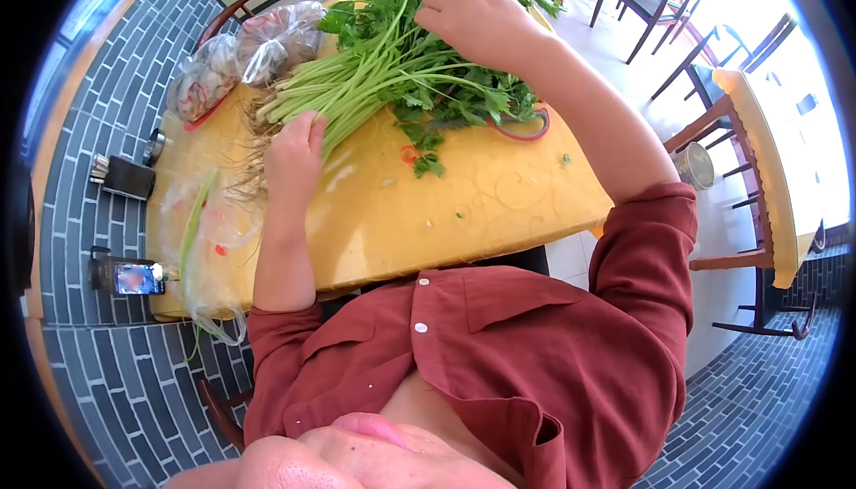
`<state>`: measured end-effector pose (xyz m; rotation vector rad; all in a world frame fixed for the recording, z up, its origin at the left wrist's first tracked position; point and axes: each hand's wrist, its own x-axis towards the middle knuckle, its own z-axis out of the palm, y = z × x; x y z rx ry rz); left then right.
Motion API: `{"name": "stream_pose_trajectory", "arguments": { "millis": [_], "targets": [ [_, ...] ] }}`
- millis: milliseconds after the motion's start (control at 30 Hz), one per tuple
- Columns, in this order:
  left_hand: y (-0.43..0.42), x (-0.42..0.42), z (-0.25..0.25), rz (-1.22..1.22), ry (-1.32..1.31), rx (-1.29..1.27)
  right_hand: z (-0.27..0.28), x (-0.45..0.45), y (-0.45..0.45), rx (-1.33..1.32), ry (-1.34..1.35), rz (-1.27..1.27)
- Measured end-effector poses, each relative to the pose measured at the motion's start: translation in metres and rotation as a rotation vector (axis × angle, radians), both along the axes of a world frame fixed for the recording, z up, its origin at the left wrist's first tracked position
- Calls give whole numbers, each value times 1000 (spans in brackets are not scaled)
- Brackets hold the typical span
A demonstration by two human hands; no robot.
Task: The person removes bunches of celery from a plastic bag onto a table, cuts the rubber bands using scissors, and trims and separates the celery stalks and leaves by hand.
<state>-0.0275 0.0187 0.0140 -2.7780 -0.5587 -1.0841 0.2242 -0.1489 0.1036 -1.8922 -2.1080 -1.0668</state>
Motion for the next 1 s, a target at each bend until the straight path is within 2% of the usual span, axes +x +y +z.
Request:
{"name": "stream_pose_trajectory", "arguments": {
  "millis": [167,267,367,500,533,633,800,1000],
  "targets": [
    [0,0,1,-6,-4,3,-8,10,1,69,106,113],
    [0,2,-1,-14,-21,22,-17,5,6,193,643,93],
    [4,0,-3,-30,-57,23,-8,12,3,230,1461,47],
    [6,-2,3,-36,-55,-5,-16,22,0,-274,1127,29],
    [6,-1,3,-46,-52,-12,-17,21,4,-261,968,-10],
    [0,-2,5,-49,-52,-21,-37,23,27,-39,595,114],
    [6,-3,4,-69,-80,-10,-45,14,34,-42,380,65],
    [8,-3,4,-82,-84,0,-42,21,26,6,345,102]
  ]
}}
